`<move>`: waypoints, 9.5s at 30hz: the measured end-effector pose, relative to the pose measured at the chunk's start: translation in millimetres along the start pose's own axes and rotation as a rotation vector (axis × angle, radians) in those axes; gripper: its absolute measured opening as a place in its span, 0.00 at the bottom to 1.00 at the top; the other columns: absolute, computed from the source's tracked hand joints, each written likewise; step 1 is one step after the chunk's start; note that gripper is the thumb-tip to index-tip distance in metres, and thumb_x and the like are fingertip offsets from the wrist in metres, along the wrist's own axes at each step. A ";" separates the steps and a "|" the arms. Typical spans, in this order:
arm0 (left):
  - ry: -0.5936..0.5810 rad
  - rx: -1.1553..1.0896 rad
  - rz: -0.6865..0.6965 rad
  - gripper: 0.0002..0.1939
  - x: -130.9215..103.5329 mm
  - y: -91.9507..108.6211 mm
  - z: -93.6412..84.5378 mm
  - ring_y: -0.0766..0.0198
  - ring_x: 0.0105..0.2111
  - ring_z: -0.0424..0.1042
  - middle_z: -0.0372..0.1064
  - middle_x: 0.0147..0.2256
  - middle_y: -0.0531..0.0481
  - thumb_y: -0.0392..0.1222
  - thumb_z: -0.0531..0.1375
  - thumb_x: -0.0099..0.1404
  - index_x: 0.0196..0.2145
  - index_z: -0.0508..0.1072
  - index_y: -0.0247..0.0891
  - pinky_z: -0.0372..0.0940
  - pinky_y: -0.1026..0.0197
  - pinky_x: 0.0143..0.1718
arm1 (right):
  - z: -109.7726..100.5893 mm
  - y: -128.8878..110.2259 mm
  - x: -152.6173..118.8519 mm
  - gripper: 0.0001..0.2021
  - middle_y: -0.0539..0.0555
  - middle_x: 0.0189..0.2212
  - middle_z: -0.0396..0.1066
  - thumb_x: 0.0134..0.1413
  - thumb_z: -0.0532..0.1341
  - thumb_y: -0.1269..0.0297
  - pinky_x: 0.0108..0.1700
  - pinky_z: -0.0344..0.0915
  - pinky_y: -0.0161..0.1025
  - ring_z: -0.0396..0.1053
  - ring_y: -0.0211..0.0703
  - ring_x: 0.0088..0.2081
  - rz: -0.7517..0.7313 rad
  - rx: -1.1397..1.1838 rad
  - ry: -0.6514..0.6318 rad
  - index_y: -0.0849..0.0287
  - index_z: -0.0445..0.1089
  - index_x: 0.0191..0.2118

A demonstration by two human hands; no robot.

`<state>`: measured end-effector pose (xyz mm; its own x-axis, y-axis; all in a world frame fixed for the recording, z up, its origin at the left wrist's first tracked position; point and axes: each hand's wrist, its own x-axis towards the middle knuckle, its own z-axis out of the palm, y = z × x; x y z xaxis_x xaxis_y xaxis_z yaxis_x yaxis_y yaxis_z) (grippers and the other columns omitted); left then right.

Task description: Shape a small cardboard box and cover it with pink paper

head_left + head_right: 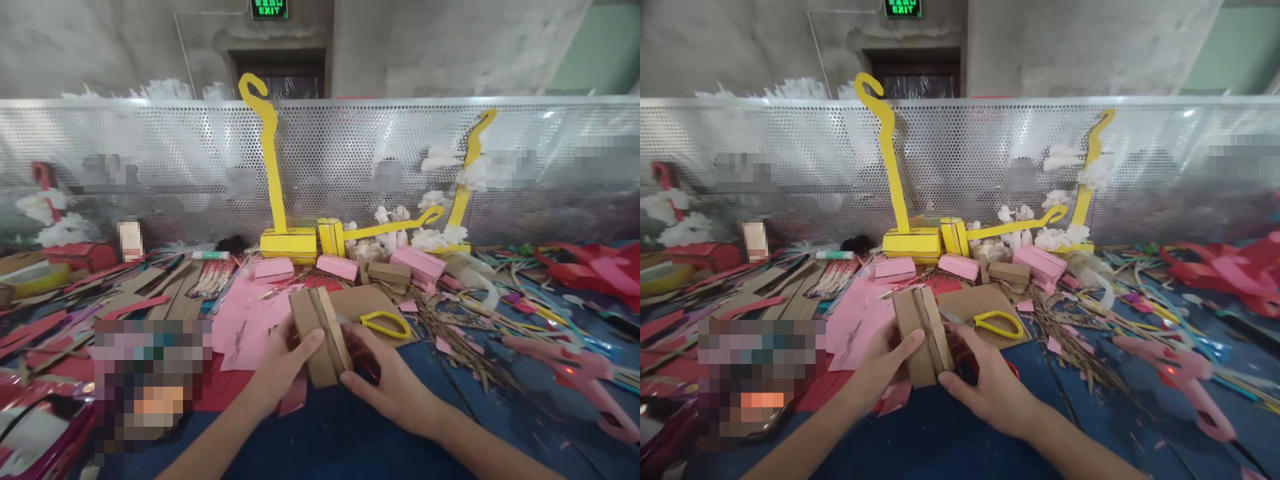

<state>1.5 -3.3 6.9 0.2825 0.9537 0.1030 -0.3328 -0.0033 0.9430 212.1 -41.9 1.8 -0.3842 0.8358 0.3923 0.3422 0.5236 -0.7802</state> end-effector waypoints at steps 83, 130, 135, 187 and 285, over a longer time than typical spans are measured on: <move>0.047 -0.489 -0.358 0.16 -4.6 9.9 4.7 0.54 0.40 0.82 0.81 0.45 0.41 0.43 0.59 0.73 0.56 0.72 0.37 0.76 0.57 0.37 | -4.9 0.2 -1.2 0.20 0.47 0.22 0.61 0.72 0.53 0.57 0.32 0.57 0.38 0.62 0.39 0.27 0.027 -0.239 0.300 0.55 0.61 0.26; -0.203 0.414 0.127 0.13 -4.0 -3.4 -4.6 0.61 0.31 0.71 0.73 0.30 0.47 0.50 0.64 0.68 0.33 0.77 0.37 0.64 0.61 0.34 | -0.1 2.7 -4.5 0.45 0.64 0.71 0.53 0.60 0.65 0.46 0.70 0.53 0.56 0.51 0.59 0.72 0.187 0.219 0.134 0.54 0.42 0.73; -0.209 0.343 0.130 0.11 -6.9 -2.2 0.5 0.62 0.32 0.71 0.73 0.33 0.47 0.49 0.64 0.69 0.36 0.76 0.38 0.65 0.61 0.35 | -0.9 0.3 -8.2 0.47 0.62 0.74 0.45 0.60 0.64 0.42 0.71 0.51 0.56 0.46 0.58 0.73 0.265 0.364 0.078 0.52 0.40 0.75; 0.222 -0.320 -0.113 0.26 -6.2 14.0 10.6 0.55 0.37 0.81 0.80 0.44 0.45 0.45 0.74 0.55 0.48 0.69 0.41 0.78 0.52 0.37 | -59.4 20.4 7.3 0.12 0.59 0.39 0.80 0.50 0.61 0.71 0.41 0.66 0.42 0.77 0.54 0.40 0.423 -0.684 -0.035 0.58 0.74 0.42; 0.098 -0.038 0.193 0.39 6.6 14.4 -0.5 0.44 0.49 0.77 0.80 0.42 0.42 0.41 0.79 0.43 0.53 0.73 0.40 0.72 0.48 0.50 | -23.9 -2.5 -3.1 0.19 0.61 0.49 0.73 0.62 0.62 0.58 0.50 0.71 0.48 0.74 0.53 0.50 0.134 -0.352 0.043 0.55 0.59 0.55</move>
<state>-1.9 3.1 21.1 0.1216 0.9612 0.2474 -0.4062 -0.1793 0.8960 232.9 -41.8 14.2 -0.2821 0.9030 0.3240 0.6638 0.4275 -0.6137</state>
